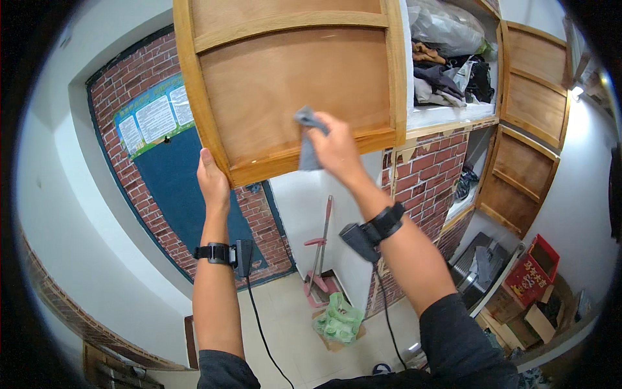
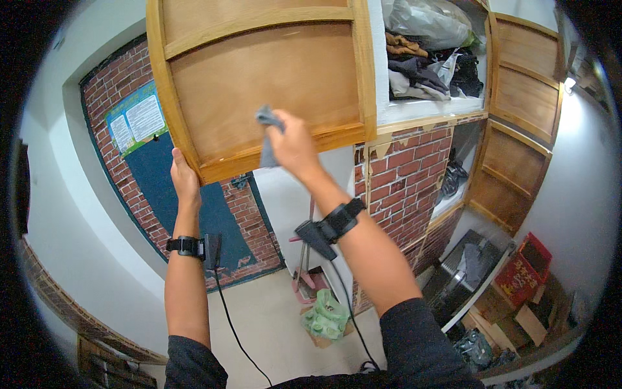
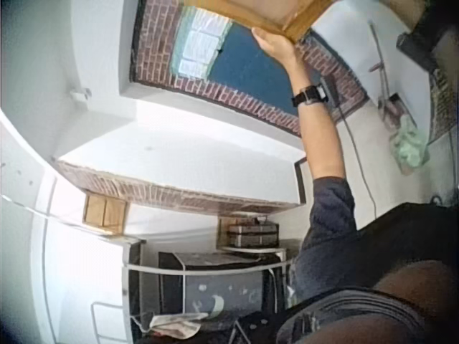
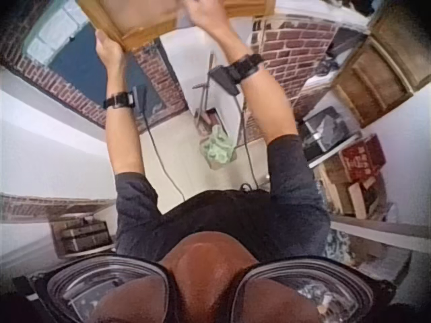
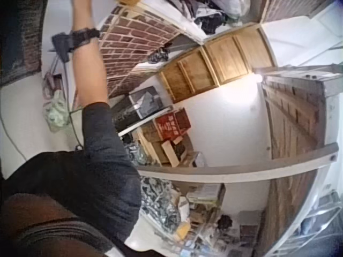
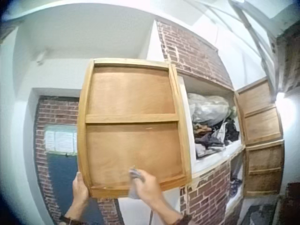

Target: The person sands a brick-patterned wall and then a wooden cabinet door using a sanding block. They move the sanding block across the wall surface and then rub the cabinet door and its frame.

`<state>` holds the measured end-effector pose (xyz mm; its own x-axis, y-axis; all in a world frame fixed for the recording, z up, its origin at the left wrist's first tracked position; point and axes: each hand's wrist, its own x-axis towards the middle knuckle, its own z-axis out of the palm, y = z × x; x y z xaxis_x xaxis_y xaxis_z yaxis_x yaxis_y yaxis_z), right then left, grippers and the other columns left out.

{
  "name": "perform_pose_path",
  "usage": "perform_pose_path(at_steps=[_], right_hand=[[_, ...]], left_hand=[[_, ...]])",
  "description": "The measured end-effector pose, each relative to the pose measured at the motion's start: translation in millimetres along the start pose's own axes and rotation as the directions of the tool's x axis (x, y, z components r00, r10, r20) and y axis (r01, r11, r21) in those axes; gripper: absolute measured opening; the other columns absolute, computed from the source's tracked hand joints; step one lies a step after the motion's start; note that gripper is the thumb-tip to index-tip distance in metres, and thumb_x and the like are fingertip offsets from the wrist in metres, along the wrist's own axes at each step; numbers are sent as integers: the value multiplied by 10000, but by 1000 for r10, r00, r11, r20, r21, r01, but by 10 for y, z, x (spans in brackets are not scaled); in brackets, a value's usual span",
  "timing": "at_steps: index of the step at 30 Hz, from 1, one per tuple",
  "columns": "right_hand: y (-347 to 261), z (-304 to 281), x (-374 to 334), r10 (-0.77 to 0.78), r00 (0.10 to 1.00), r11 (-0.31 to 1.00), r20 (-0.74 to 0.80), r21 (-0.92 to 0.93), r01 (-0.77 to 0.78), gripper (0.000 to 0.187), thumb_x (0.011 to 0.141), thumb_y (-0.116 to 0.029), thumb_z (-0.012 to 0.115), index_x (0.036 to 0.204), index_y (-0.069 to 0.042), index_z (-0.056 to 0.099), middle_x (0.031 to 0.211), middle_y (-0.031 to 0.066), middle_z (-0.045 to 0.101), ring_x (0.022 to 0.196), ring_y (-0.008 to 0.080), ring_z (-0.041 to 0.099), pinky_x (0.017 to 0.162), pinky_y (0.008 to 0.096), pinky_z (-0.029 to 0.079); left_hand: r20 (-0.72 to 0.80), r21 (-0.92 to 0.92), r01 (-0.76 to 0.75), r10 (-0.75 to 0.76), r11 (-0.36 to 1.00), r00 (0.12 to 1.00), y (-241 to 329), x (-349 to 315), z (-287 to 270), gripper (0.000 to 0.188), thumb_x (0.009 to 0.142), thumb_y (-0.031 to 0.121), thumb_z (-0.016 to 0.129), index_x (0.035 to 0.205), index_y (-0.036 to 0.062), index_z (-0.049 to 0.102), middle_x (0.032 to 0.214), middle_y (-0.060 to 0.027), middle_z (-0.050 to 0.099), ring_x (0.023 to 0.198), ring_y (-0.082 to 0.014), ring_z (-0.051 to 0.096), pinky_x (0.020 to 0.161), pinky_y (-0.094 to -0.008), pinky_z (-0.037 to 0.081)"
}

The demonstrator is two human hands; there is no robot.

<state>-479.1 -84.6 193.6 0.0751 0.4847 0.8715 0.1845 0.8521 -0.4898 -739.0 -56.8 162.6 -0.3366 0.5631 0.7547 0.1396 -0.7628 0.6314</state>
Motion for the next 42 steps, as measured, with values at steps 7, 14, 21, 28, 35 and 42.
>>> perform_pose_path(at_steps=[7, 14, 21, 28, 35, 42], right_hand=[[-85, -1226, 779, -107, 921, 953, -375, -303, -13, 205, 919, -154, 630, 996, 23, 697, 747, 150, 670, 658, 208, 642, 631, 380, 500], [-151, -1386, 1401, -510, 819, 738, -264, -624, 258, 309, 891, -172, 670, 1163, -27, 642, 941, 226, 722, 887, 415, 702, 763, 479, 552], [-73, -1264, 1533, -588, 809, 264, 13, -942, 207, 127, 898, -161, 655, 952, -58, 604, 859, 125, 697, 787, 354, 720, 653, 466, 588], [14, -1241, 1421, -597, 802, 286, -6, -936, 205, 110, 910, -150, 619, 933, -43, 623, 853, 170, 711, 760, 394, 715, 630, 486, 590], [233, -1175, 492, -366, 930, 349, -23, -930, 115, 113, 934, -101, 583, 1019, -31, 611, 922, 204, 710, 764, 401, 714, 638, 508, 585], [246, -1315, 134, -177, 984, 450, 25, -887, 103, 159, 971, -128, 552, 1055, -21, 634, 947, 232, 701, 878, 428, 689, 729, 518, 565]], left_hand=[[-19, -45, 42, -43, 998, 999, -30, -1, -18, 680, 1093, 554, 324, 1254, -48, 596, 1157, -116, 660, 1039, -184, 605, 941, -327, 463], [-38, -5, 23, -23, 1000, 999, -111, 49, -48, 695, 1089, 560, 332, 1278, -61, 579, 1164, -113, 654, 1048, -177, 599, 945, -324, 462], [-48, -14, 53, -54, 998, 997, -92, 29, -53, 685, 1092, 551, 333, 1280, -62, 574, 1182, -109, 646, 1059, -175, 600, 949, -320, 463], [-30, -82, 52, -54, 995, 998, -132, 73, -27, 681, 1090, 549, 339, 1291, -63, 560, 1199, -117, 646, 1082, -185, 610, 960, -323, 470], [-14, -93, 53, -54, 994, 998, -163, 77, -7, 682, 1085, 559, 343, 1313, -51, 546, 1218, -121, 640, 1099, -191, 611, 975, -319, 468], [13, -101, 30, -29, 994, 1000, -151, 77, -7, 651, 1093, 540, 340, 1296, -37, 563, 1203, -112, 641, 1081, -171, 603, 962, -312, 469]])
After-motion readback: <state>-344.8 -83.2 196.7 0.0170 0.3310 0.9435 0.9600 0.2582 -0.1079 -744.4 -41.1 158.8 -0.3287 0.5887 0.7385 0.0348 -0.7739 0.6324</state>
